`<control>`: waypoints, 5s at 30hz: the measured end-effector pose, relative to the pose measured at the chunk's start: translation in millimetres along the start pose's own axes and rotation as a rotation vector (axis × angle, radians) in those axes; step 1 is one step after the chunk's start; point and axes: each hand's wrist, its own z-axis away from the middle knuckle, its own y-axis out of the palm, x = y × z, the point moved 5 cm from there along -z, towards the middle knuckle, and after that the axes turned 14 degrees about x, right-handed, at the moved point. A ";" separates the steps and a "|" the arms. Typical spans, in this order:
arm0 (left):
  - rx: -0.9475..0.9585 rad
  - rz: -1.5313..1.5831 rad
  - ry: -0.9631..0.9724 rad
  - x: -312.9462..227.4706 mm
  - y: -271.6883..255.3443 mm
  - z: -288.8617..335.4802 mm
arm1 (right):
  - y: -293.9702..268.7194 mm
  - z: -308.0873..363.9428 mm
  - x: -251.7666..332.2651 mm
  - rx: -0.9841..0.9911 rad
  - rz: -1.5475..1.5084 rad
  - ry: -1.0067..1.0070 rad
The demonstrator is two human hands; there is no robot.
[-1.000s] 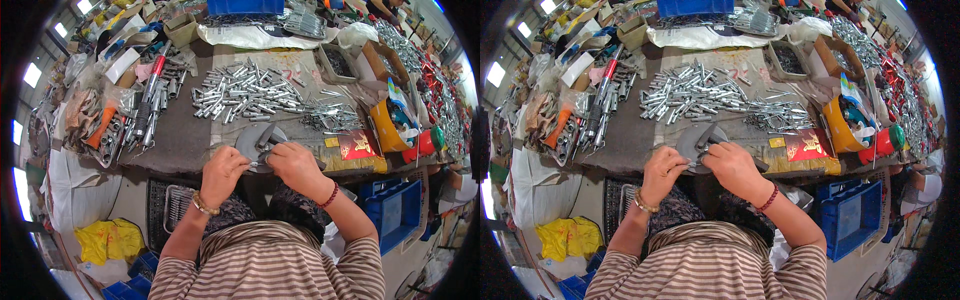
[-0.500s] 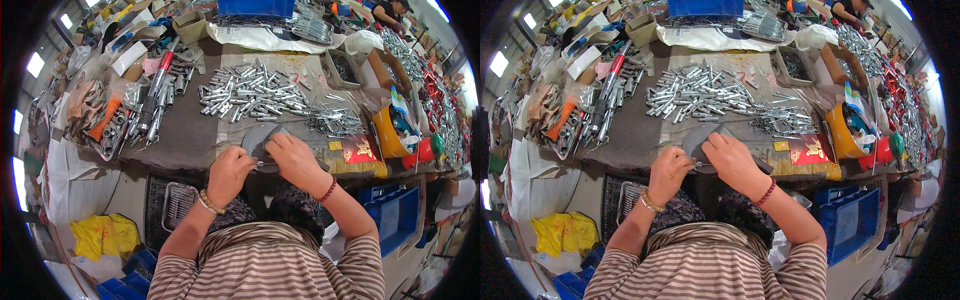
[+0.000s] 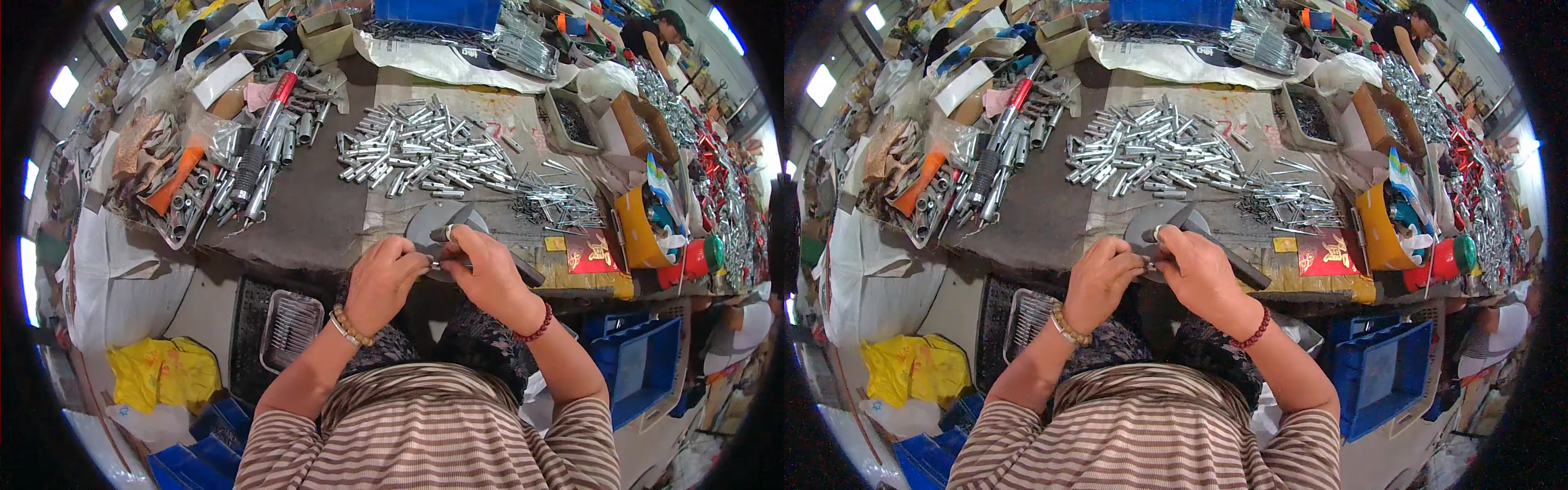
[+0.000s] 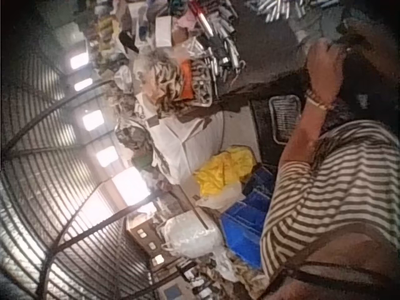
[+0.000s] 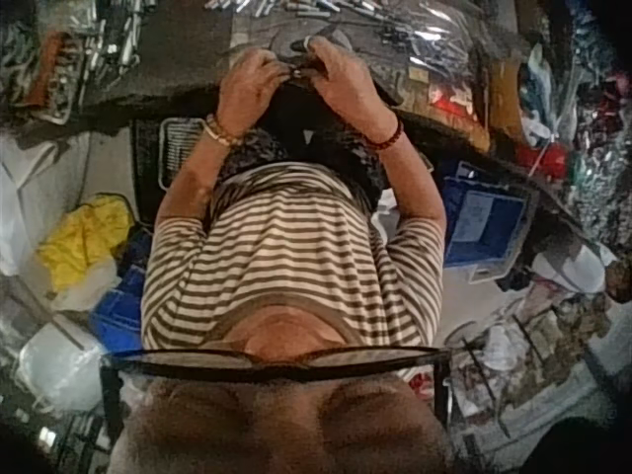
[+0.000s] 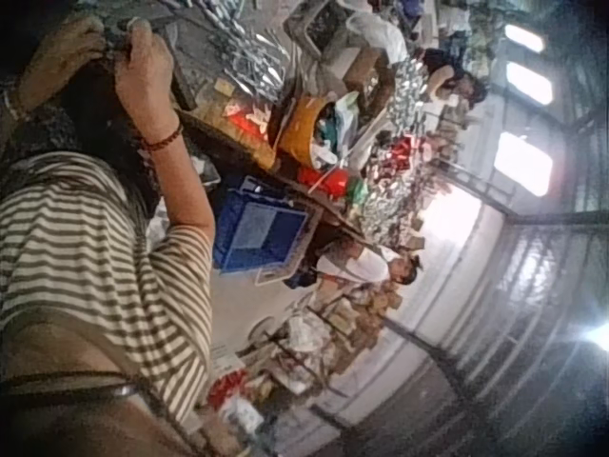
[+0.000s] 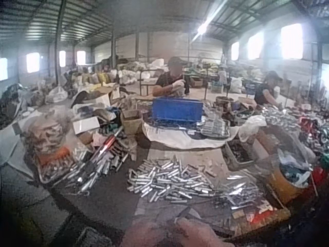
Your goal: The worker is assembling small metal hardware by inserting pins into metal plates and securing them with a hammer.
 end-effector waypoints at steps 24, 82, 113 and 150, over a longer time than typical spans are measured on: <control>0.006 -0.023 -0.042 6.1 3.3 0.5 | 8.2 1.5 33.0 0.139 0.422 -0.109; -0.205 1.212 -0.542 9.0 42.5 60.1 | 69.5 65.5 23.7 0.212 -0.424 0.530; -0.307 -0.470 -1.474 279.6 73.3 568.3 | 120.9 70.9 4.4 0.490 -0.705 0.487; -0.058 1.161 -0.435 56.8 -28.5 -39.6 | -108.9 87.5 -83.4 -0.243 0.708 0.387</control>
